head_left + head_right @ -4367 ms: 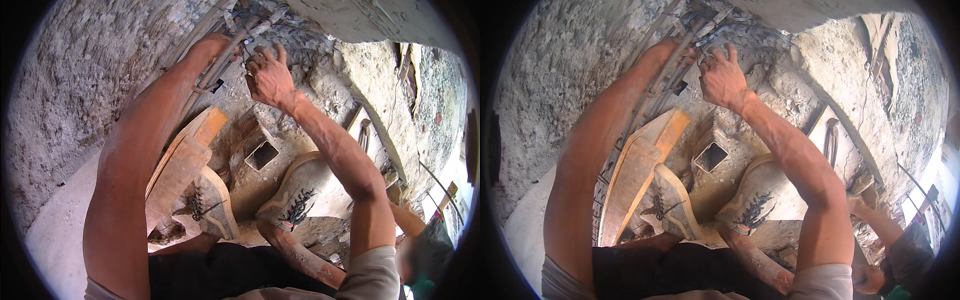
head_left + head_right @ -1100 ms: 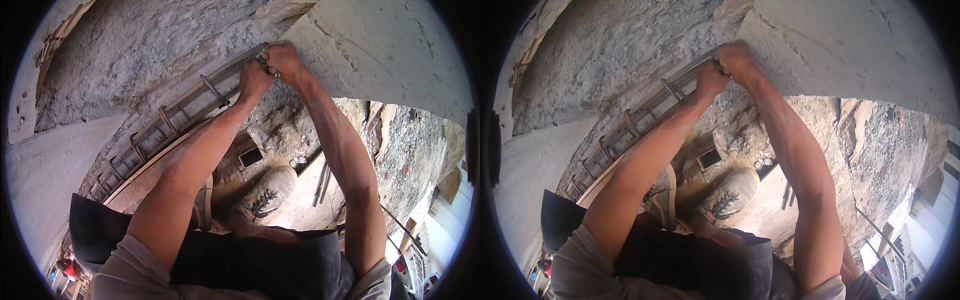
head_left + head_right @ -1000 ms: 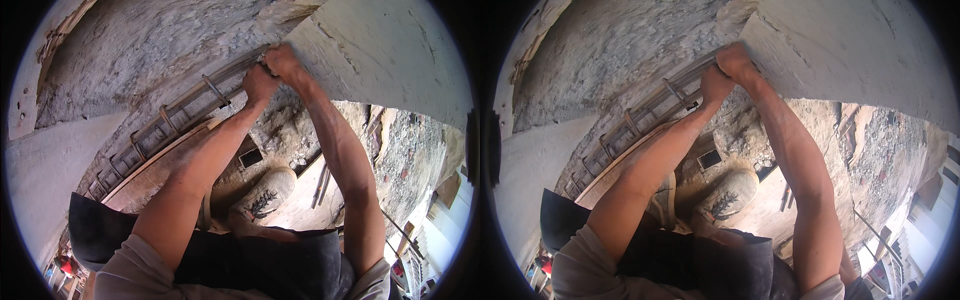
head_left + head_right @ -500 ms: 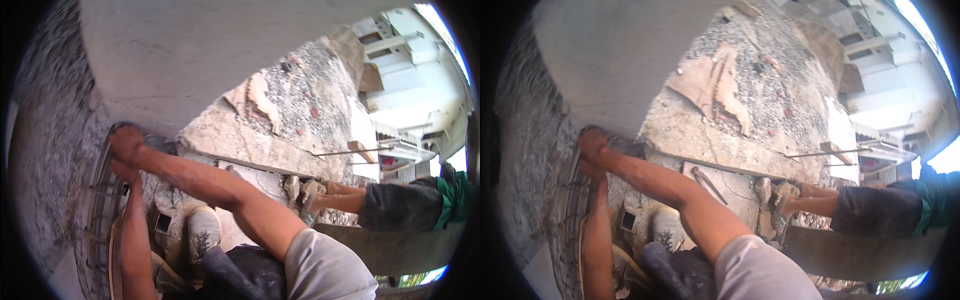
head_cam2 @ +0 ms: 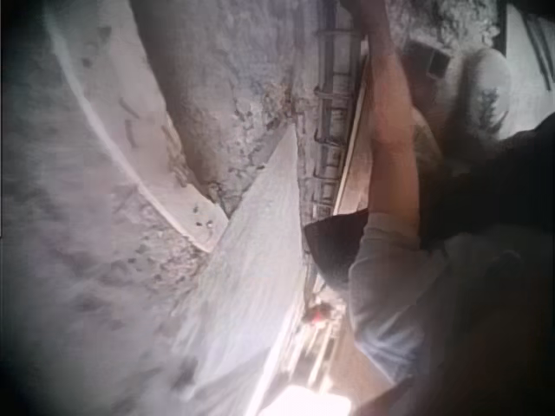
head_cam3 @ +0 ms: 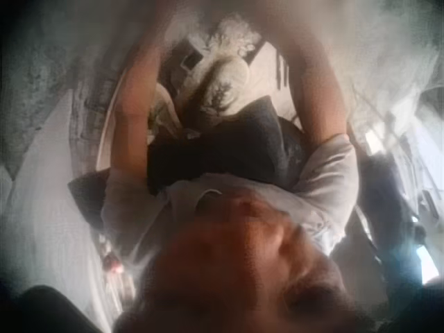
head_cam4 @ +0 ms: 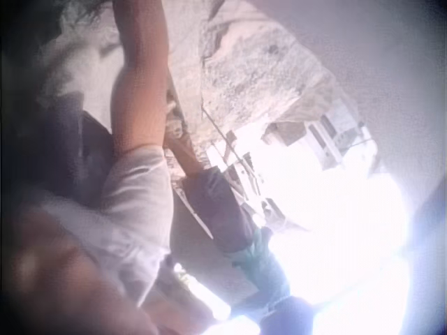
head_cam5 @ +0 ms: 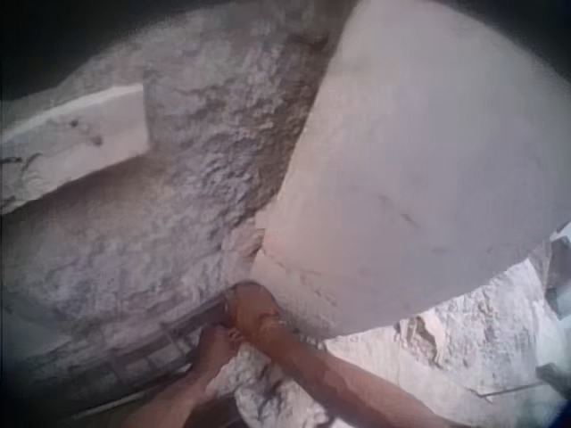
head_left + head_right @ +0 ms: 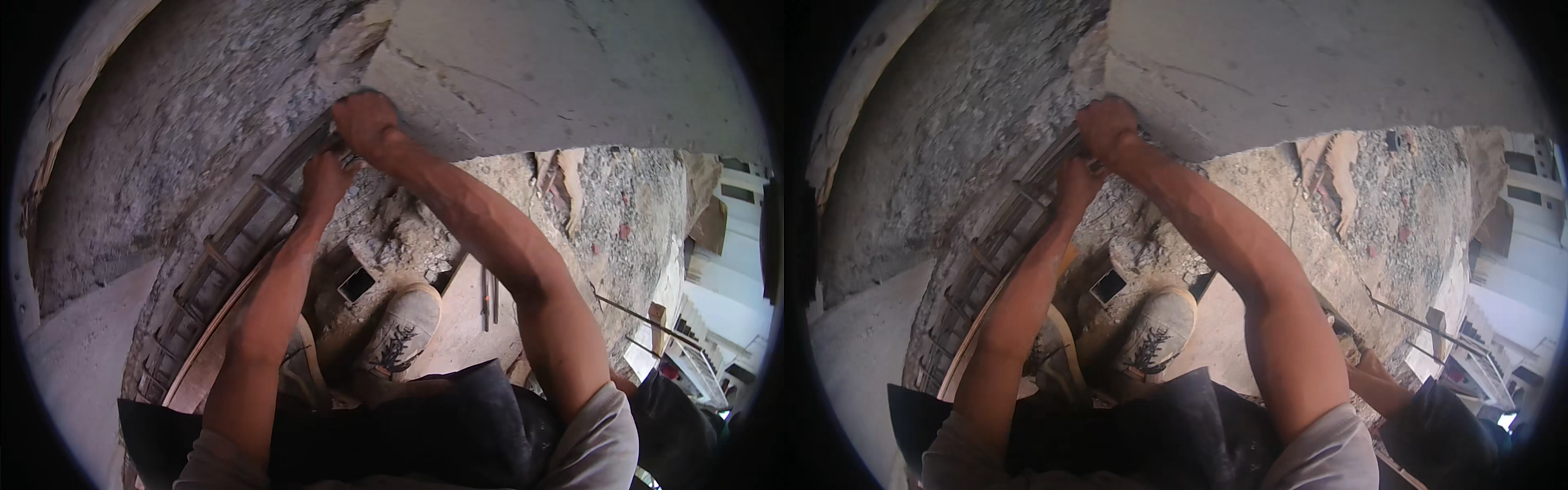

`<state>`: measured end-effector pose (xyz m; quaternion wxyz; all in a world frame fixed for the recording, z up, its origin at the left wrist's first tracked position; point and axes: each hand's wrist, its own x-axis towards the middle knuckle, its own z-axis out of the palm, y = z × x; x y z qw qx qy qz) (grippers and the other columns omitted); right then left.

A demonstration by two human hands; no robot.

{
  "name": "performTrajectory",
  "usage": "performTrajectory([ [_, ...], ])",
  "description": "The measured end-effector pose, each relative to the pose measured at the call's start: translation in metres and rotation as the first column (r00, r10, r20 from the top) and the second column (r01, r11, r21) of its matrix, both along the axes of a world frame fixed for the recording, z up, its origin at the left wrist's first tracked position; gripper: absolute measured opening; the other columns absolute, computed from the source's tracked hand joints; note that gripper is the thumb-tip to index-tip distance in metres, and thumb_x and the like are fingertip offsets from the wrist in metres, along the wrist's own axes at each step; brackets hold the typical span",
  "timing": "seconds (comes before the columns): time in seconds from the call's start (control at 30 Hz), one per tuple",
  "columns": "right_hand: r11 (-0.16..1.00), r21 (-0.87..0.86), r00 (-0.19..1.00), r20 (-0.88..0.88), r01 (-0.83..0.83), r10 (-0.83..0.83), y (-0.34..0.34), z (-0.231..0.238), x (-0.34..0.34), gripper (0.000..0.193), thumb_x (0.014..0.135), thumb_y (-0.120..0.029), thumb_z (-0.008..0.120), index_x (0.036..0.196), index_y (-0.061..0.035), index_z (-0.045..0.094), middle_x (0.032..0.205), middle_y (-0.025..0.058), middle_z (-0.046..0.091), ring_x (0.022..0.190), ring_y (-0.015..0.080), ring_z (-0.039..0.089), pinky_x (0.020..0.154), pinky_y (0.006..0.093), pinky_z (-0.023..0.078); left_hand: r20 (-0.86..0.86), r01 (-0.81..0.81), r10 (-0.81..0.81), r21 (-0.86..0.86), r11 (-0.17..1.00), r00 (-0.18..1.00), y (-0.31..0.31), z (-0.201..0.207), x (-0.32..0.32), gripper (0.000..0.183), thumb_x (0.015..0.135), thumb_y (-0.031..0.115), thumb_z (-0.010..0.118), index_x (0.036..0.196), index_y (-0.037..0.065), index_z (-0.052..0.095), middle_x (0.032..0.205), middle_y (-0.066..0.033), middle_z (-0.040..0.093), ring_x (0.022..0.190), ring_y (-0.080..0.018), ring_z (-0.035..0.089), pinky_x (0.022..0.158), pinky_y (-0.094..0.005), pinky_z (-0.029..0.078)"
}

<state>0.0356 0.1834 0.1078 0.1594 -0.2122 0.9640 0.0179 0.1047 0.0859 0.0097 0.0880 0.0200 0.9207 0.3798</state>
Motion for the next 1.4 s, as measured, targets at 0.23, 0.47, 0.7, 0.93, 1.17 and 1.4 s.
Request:
performTrajectory([
  [0.23,0.971,0.188,0.973,-0.152,-0.145,0.175,-0.001,0.022,-0.002,0.011,0.08,-0.014,0.058,0.083,-0.0078,0.066,0.081,0.0155,0.067,0.078,0.0301,0.067,0.066,0.0381,0.055,-0.201,-0.036,0.066,0.146,0.989,0.977,0.012,0.005,0.013,0.049,0.068,0.027,0.077,0.112,0.013,0.064,0.12,-0.0054,0.058,0.1,-0.0271,0.06,0.082,-0.0366,0.051],
  [0.47,0.947,0.168,0.929,-0.21,-0.272,0.305,0.004,0.019,-0.008,0.009,0.076,-0.012,0.058,0.08,-0.007,0.065,0.075,0.0157,0.066,0.071,0.0307,0.067,0.061,0.0396,0.054,-0.271,0.03,0.0,0.105,0.994,0.962,0.011,0.0,0.011,0.048,0.071,0.021,0.074,0.117,0.017,0.061,0.118,-0.004,0.057,0.093,-0.0269,0.063,0.078,-0.0377,0.054],
  [0.7,0.921,0.144,0.894,-0.226,-0.362,0.387,0.006,0.03,0.005,0.01,0.076,-0.014,0.061,0.078,-0.0066,0.067,0.076,0.013,0.068,0.071,0.0276,0.068,0.061,0.0364,0.054,-0.309,0.069,-0.085,-0.064,0.996,0.947,0.008,-0.008,0.019,0.044,0.074,0.023,0.072,0.116,0.016,0.062,0.115,-0.0074,0.054,0.096,-0.0266,0.061,0.071,-0.0372,0.056],
  [0.93,0.94,0.164,0.917,-0.222,-0.301,0.332,0.0,0.034,-0.011,0.015,0.072,-0.01,0.062,0.086,-0.0033,0.062,0.077,0.0182,0.066,0.07,0.033,0.066,0.063,0.0412,0.053,-0.313,-0.023,-0.033,-0.171,0.985,0.949,0.017,0.003,0.014,0.041,0.076,0.028,0.07,0.115,0.016,0.063,0.113,-0.0091,0.051,0.098,-0.0276,0.057,0.071,-0.044,0.054],
  [1.17,0.985,0.053,0.967,-0.185,-0.166,0.173,-0.004,0.061,0.011,0.016,0.072,-0.015,0.064,0.082,-0.0026,0.065,0.078,0.02,0.066,0.075,0.0341,0.066,0.068,0.0433,0.053,-0.326,0.135,-0.073,0.173,0.976,0.943,-0.013,0.0,0.009,0.038,0.074,0.012,0.069,0.112,0.013,0.062,0.109,-0.0097,0.056,0.105,-0.0276,0.055,0.082,-0.0402,0.05],
  [1.4,0.993,-0.103,0.998,-0.027,-0.056,0.053,-0.003,0.062,0.049,0.009,0.074,-0.012,0.058,0.078,-0.0046,0.063,0.073,0.0192,0.064,0.071,0.0316,0.065,0.068,0.0449,0.052,-0.286,0.128,-0.058,0.231,0.965,0.956,-0.003,-0.005,0.012,0.02,0.074,0.01,0.069,0.094,0.01,0.068,0.1,-0.0103,0.059,0.101,-0.0302,0.055,0.088,-0.0394,0.046],
])
